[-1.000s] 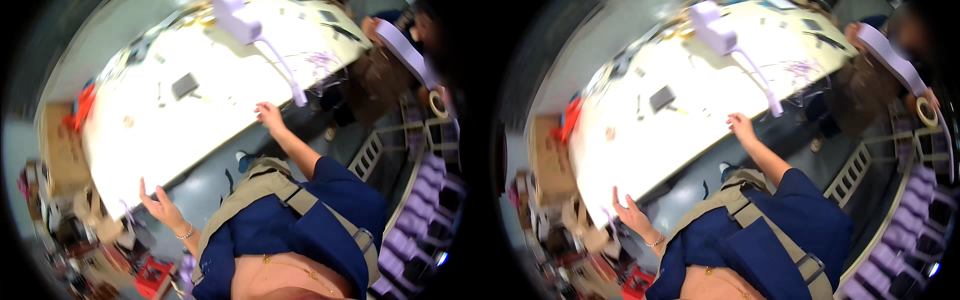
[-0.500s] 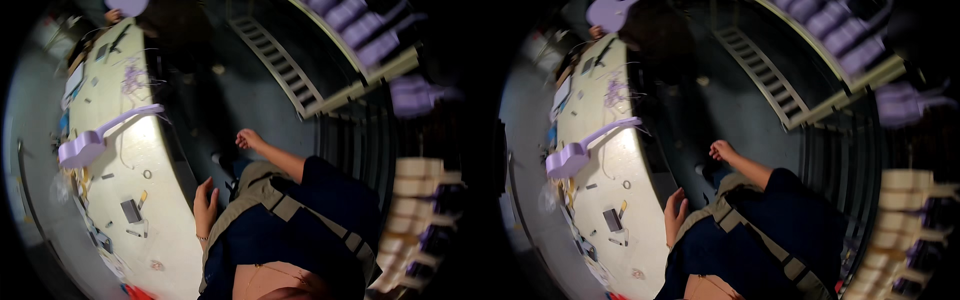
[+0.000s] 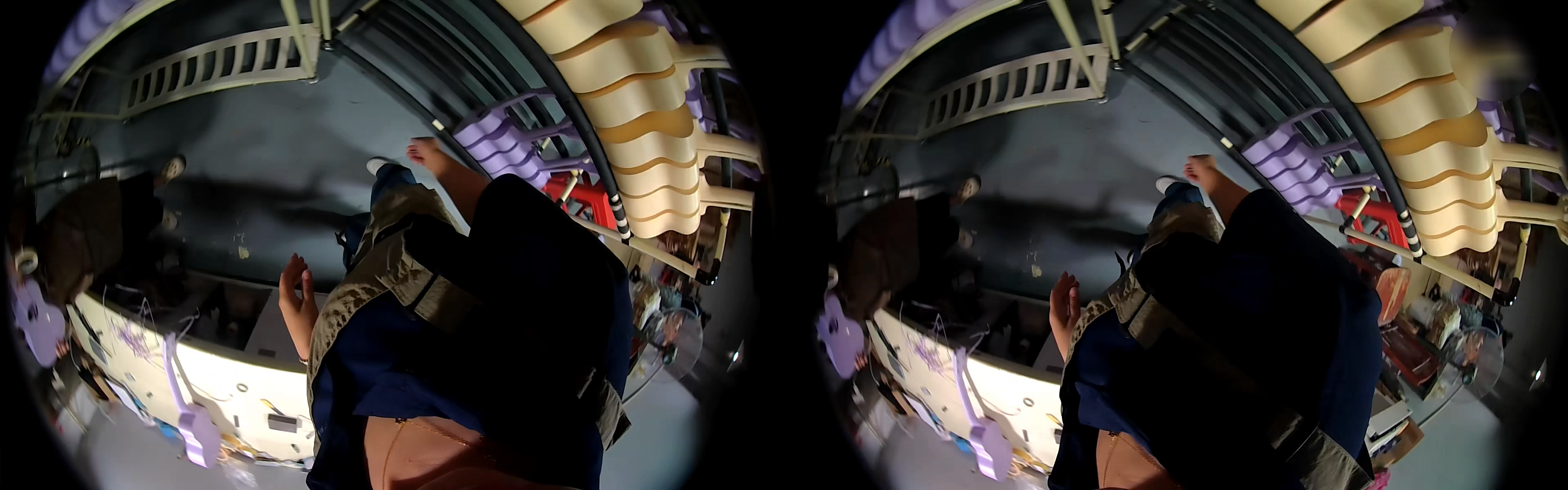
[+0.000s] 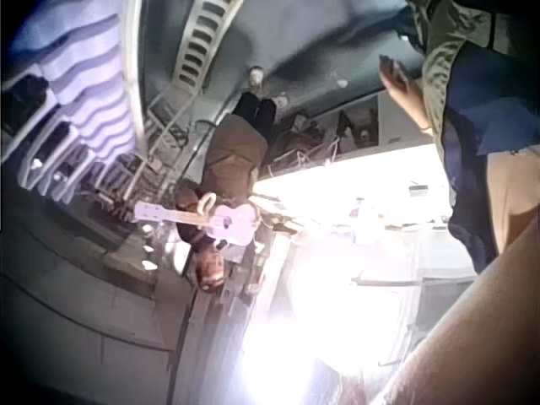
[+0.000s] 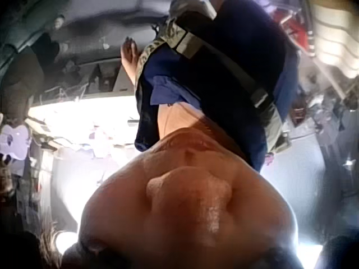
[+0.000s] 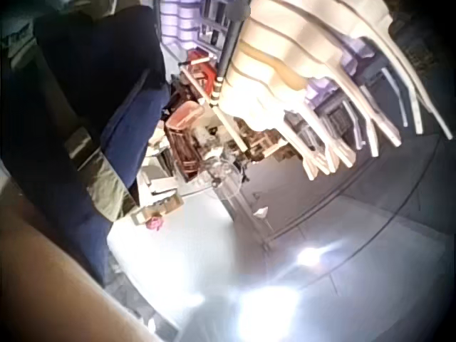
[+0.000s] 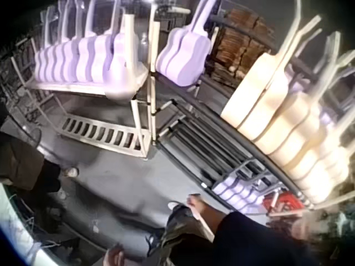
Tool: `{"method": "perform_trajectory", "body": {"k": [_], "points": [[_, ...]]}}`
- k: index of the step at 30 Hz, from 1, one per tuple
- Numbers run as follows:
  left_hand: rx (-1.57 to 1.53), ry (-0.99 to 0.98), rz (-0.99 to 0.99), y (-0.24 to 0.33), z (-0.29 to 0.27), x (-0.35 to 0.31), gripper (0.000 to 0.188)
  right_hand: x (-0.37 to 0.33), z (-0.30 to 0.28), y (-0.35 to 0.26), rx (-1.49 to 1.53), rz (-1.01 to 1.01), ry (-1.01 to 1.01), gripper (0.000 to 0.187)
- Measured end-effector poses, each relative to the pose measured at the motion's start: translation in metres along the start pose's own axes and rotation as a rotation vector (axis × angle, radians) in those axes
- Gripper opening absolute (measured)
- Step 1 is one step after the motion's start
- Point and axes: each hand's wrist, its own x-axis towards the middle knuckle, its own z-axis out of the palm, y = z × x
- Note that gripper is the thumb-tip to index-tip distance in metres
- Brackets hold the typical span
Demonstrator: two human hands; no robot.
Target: The person assembles purple plastic parts by inserting small rings into holes and using a utility knife to trim excess material. They repeatedly pick up parts from a rack, work at a table, and place finished pieces back on the rack.
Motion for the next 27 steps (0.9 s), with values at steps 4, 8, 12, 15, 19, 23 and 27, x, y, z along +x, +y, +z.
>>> {"method": "perform_trajectory", "body": {"k": [4,8,12,15,19,23,27], "points": [[0.066,-0.048,0.037,0.024,0.046,0.035,0.029,0.086,-0.120,-0.045,0.353,-0.092,0.234,0.010],[0.219,-0.182,0.068,0.057,0.089,0.070,0.029,0.186,-0.272,-0.082,0.841,-0.289,0.272,0.024],[0.307,-0.183,0.150,0.050,0.126,0.083,0.028,0.209,-0.281,-0.160,0.520,-0.391,0.439,0.024],[0.409,-0.286,-0.047,0.055,0.147,0.092,0.033,0.244,-0.310,-0.179,0.245,-0.454,0.496,0.025],[0.592,-0.239,-0.161,0.055,0.161,0.093,0.037,0.268,-0.296,-0.188,-0.104,-0.442,0.682,0.026],[0.575,-0.214,-0.112,0.050,0.170,0.090,0.037,0.248,-0.277,-0.162,-0.415,-0.583,0.990,0.028],[0.621,-0.146,0.074,0.049,0.165,0.098,0.039,0.219,-0.209,-0.098,-0.399,-1.074,1.040,0.030]]}}
